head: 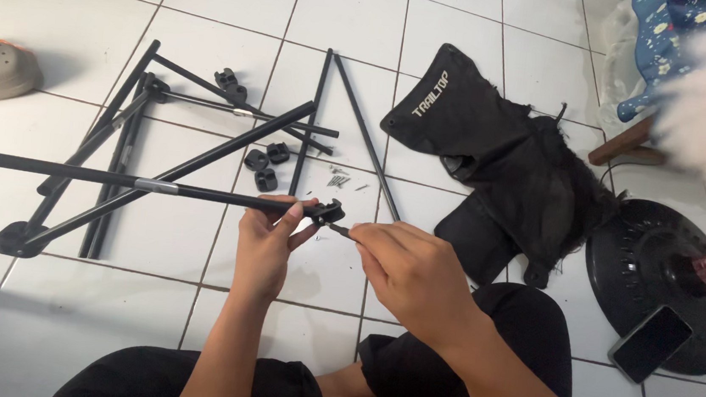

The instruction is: The person assembles a metal frame structure on a tiled floor. They connect black metal poles using plastic joints and secure them with screws using a small tool. The person works cross-legged, handling multiple poles and fasteners to build the frame.

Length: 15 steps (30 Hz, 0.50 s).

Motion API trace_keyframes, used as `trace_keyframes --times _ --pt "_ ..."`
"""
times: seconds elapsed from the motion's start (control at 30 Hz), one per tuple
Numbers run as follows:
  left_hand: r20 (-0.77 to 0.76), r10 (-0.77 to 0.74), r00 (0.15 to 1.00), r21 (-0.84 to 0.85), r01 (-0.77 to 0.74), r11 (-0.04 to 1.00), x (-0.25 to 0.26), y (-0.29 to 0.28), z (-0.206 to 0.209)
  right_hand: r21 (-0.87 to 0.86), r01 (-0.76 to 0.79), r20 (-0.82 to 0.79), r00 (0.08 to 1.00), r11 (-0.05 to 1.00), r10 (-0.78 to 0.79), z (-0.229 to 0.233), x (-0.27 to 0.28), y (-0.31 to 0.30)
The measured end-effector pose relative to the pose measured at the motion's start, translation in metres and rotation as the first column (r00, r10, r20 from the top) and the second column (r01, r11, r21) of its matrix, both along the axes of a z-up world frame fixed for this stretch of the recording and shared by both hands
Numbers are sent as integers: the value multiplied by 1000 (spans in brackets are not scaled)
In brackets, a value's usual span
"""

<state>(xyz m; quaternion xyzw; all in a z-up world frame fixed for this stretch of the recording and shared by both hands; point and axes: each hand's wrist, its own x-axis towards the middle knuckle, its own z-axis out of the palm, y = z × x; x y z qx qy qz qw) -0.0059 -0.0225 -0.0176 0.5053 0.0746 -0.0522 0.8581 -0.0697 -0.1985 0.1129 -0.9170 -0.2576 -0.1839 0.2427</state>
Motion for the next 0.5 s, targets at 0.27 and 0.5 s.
trace_keyframes --times 0.27,0.5 --pt "-1 -5 1000 -1 5 1000 -1 0 3 -18 35 0 999 999 -35 -11 5 6" --pt "2 0 1000 8 0 1000 0 -2 -1 -219 26 -34 999 975 -34 -7 5 16"
